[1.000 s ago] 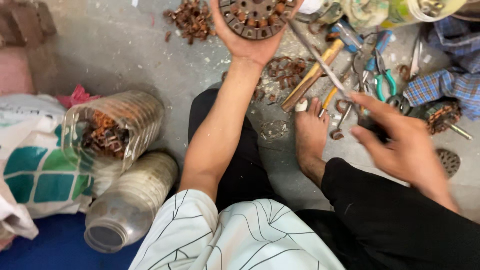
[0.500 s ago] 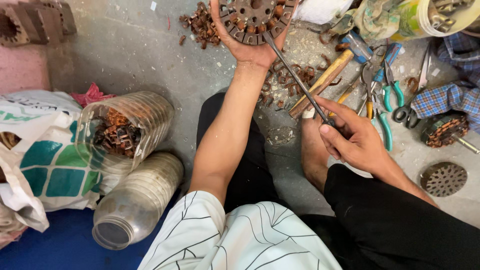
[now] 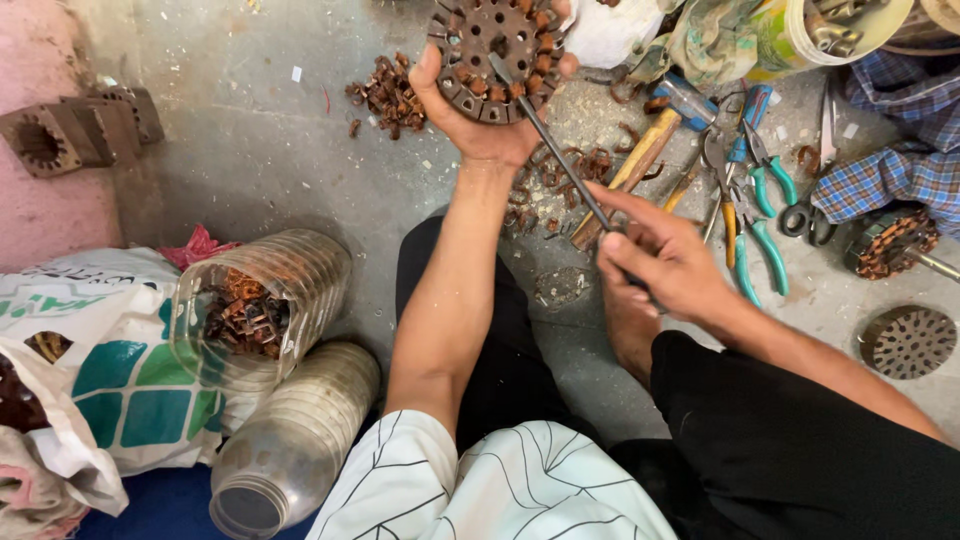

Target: The person sits on the floor and uses pliers and a screwdriver to remove copper rings from a circular metal component. They place the removed rings into a plastic bottle and continue working on the component.

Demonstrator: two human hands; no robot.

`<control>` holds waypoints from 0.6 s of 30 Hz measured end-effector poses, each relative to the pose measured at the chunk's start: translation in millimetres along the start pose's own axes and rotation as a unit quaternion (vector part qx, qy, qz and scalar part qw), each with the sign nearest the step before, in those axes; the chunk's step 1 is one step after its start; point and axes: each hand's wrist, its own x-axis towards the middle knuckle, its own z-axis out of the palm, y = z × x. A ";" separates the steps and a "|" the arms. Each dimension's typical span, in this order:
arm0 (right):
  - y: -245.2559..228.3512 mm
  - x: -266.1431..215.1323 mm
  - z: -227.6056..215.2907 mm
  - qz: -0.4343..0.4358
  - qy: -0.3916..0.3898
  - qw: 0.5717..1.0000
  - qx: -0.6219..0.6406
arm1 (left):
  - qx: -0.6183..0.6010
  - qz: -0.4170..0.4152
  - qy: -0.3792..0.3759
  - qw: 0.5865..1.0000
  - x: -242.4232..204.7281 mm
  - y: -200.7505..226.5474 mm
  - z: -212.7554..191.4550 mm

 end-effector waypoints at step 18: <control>-20.2 -13.6 -19.0 -0.136 0.098 0.873 -0.458 | 0.031 -0.033 0.196 0.980 2.2 -13.0 -11.0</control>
